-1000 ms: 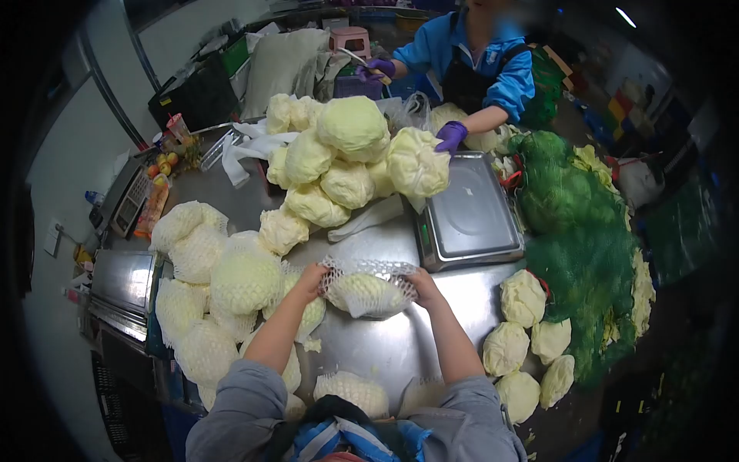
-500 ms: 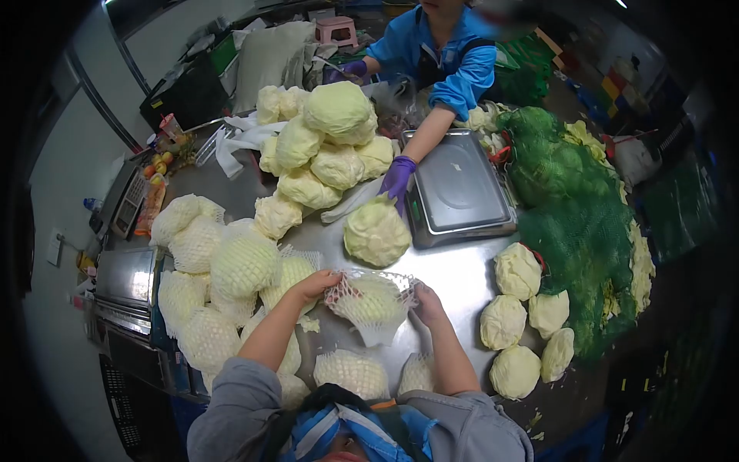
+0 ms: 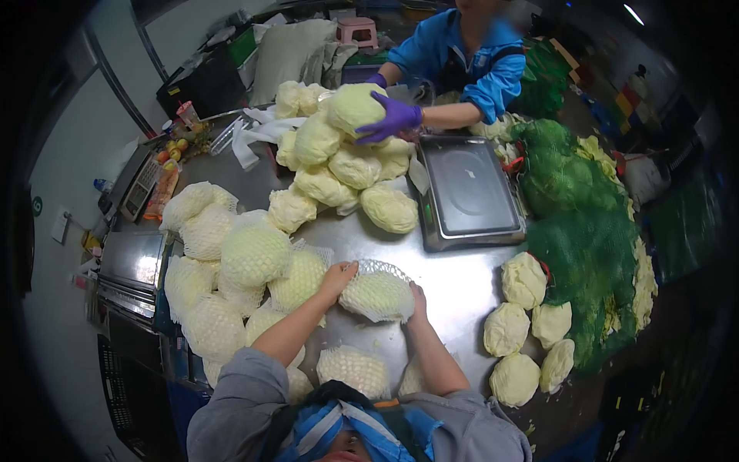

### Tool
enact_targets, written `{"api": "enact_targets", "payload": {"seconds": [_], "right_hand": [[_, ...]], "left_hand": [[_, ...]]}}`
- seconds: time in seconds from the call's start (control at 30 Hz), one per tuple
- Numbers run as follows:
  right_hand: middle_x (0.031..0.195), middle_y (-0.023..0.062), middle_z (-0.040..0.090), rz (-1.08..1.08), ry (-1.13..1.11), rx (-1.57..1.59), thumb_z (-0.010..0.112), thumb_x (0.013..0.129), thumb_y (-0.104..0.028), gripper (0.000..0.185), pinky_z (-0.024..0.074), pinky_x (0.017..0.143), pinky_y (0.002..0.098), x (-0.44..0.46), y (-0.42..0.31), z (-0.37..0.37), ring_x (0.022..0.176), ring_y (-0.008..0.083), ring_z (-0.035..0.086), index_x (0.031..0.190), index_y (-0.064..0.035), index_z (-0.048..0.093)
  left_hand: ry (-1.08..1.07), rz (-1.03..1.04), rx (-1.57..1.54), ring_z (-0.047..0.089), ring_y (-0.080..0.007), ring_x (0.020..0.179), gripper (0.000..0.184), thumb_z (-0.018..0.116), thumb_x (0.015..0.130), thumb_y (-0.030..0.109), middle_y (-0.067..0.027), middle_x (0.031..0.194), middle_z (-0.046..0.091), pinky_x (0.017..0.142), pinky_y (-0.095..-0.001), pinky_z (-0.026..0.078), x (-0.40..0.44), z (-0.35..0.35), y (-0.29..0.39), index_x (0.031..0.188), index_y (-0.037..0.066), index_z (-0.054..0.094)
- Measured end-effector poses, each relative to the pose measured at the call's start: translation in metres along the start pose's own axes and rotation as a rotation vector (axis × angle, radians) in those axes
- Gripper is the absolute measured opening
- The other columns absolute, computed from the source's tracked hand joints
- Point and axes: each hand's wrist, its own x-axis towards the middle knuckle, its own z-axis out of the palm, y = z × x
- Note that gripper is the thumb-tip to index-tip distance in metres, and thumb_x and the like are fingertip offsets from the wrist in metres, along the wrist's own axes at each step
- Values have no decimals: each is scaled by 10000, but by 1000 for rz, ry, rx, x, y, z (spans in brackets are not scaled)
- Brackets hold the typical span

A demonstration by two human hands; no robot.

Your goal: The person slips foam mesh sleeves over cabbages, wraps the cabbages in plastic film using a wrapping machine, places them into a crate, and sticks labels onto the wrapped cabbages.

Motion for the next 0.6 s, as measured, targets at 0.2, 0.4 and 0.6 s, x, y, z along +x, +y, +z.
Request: {"api": "enact_targets", "payload": {"seconds": [0.2, 0.4, 0.6], "right_hand": [[1186, 163, 526, 392, -391, 347, 364, 915, -406, 525, 394, 952, 363, -63, -25, 26, 1072, 274, 521, 1209, 18, 463], [862, 61, 605, 343, -532, -107, 459, 908, -314, 297, 452, 760, 314, -102, 30, 66, 818, 165, 569, 945, -45, 579], [836, 151, 611, -231, -933, -1410, 486, 868, -305, 280, 453, 724, 354, -106, 31, 79, 815, 264, 600, 944, -58, 592]], "left_hand": [[-288, 9, -270, 563, -92, 716, 328, 714, 709, 230, -42, 769, 621, 664, -241, 450, -91, -95, 85, 915, -5, 616], [-719, 106, 163, 579, -120, 791, 451, 748, 627, 174, -45, 887, 636, 714, -266, 458, -120, -201, 94, 1027, 42, 587], [-615, 376, 449, 498, -230, 1096, 575, 716, 675, 152, -100, 1174, 540, 967, -327, 352, -127, -184, 55, 1197, 74, 488]]}}
